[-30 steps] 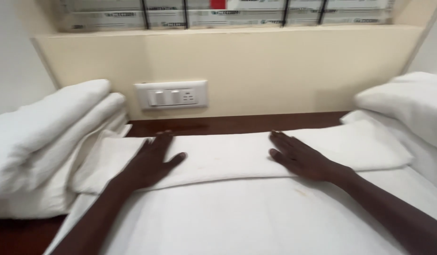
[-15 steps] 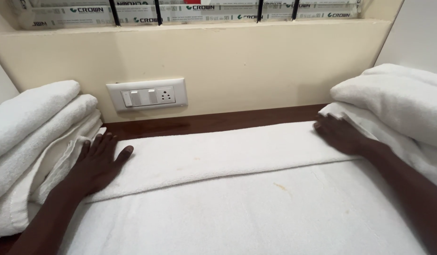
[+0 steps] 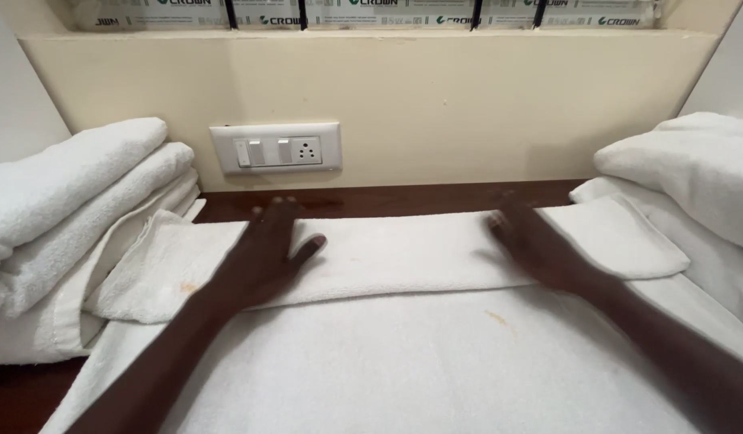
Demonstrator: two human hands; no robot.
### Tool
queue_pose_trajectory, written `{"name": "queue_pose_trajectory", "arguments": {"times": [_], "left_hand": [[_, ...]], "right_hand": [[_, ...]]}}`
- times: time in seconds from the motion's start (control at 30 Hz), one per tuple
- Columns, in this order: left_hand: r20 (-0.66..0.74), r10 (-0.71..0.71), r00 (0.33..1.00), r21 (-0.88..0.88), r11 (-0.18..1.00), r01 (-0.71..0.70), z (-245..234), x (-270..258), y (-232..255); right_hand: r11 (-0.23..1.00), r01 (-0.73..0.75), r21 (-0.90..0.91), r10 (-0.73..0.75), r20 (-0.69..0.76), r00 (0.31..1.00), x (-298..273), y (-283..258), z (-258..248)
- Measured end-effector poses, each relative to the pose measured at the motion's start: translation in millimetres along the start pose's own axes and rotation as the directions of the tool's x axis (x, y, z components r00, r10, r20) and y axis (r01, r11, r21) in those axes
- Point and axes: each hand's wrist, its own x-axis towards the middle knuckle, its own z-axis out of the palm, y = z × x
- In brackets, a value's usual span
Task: Folding clean white towels on a counter.
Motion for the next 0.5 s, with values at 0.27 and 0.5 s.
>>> {"name": "queue_pose_trajectory", "arguments": {"times": [0.27,0.5], "left_hand": [[0.184,0.211,0.96,-0.023,0.977,-0.21,14,-10,2],[0.213,0.183,0.96,0.001,0.982,-0.187,10,0,-21]], "right_hand": [[0.928,0.344,-0.141,-0.296,0.282,0.913,-27,-81,15],[0.975,0.212,-0.061,-0.185,0.302,0.935,-6,-15,-6]]}}
